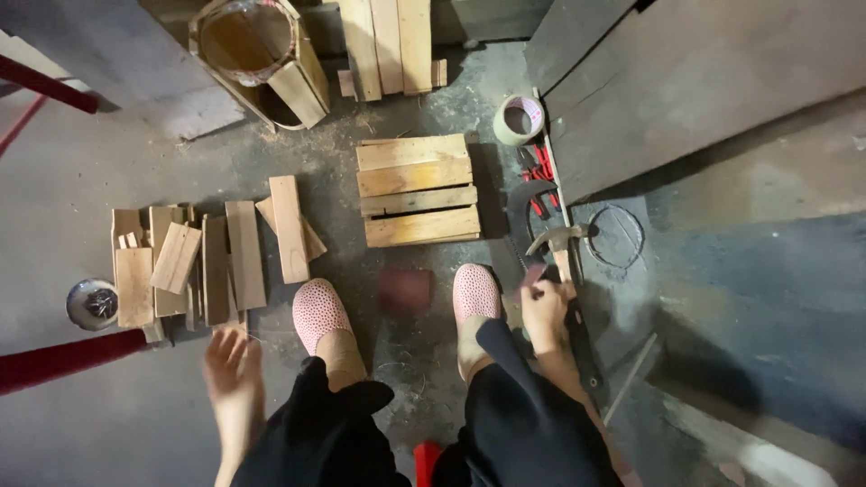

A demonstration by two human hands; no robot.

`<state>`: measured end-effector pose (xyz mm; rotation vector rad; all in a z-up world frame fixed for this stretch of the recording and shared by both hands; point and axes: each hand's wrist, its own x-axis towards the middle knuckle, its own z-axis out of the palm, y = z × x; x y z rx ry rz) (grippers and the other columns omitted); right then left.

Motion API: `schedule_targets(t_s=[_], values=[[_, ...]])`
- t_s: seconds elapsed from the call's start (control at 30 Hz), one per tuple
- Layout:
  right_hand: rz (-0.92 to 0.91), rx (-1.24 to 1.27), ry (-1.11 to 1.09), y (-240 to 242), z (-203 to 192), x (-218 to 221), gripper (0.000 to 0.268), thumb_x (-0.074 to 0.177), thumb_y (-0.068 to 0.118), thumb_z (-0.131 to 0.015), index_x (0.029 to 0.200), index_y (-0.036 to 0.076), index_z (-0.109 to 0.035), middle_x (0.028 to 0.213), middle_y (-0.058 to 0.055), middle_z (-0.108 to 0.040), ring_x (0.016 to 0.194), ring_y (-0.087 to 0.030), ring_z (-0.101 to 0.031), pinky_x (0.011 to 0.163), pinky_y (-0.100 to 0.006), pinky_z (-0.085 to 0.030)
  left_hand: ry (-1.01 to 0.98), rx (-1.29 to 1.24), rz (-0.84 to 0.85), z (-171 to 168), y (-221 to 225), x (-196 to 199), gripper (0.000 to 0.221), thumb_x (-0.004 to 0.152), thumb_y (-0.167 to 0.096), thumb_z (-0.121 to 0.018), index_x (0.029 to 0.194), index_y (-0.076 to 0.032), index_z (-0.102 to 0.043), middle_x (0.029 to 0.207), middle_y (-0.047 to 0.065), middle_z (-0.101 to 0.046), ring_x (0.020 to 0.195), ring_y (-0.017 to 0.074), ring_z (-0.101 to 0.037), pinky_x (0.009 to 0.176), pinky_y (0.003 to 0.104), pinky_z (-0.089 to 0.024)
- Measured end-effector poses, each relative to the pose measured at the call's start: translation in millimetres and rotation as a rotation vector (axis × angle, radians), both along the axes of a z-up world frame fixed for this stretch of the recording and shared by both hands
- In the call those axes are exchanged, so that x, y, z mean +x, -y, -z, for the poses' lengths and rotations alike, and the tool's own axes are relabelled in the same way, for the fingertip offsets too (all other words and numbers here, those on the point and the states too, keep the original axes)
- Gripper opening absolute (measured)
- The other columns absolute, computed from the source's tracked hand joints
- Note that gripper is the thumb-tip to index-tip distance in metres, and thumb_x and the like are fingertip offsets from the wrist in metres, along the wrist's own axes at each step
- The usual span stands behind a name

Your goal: Shaving and shaping a thin wooden strip using a large curved blade and sandpaper.

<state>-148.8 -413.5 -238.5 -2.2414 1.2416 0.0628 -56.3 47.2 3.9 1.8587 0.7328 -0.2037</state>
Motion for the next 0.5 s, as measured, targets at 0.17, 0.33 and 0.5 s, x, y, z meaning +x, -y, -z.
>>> schedule_targets(t_s=[0.17, 0.33, 0.5], values=[[-0.272, -0.061, 0.351, -31, -25, 26, 0.014, 0.081, 0.017, -0.071, 0.094, 0.013, -0.076, 0.095, -0.011, -0.071, 0.093, -0.03, -0.067, 0.084, -0.04, -0.05, 0.244, 0.114, 0.089, -70, -4, -16, 0.051, 0.101, -0.004, -0.054, 0.149, 0.003, -0.037, 0.147, 0.024, -0.051, 0.134, 0.0356, -0.052, 0.112, 0.045, -0.042], [-0.61, 0.076, 0.523, -50, -38, 49, 0.034, 0.096, 0.039, -0.071, 0.116, 0.012, -0.064, 0.107, -0.007, -0.063, 0.087, -0.018, -0.066, 0.088, -0.032, -0.054, 0.401, -0.059, 0.346, -166, 0, -11, 0.071, 0.087, 0.0, -0.046, 0.153, 0.016, -0.026, 0.154, 0.04, -0.04, 0.143, 0.0493, -0.045, 0.113, 0.054, -0.041], [-0.058, -0.013, 0.144, 1, -50, 11, 0.032, 0.096, 0.03, -0.069, 0.123, 0.014, -0.063, 0.116, -0.013, -0.065, 0.101, -0.03, -0.068, 0.089, -0.046, -0.053, 0.699, 0.232, 1.12, -198, 55, -34, 0.039, 0.094, -0.031, -0.057, 0.129, -0.017, -0.069, 0.14, 0.001, -0.07, 0.132, 0.0179, -0.069, 0.107, 0.032, -0.054]])
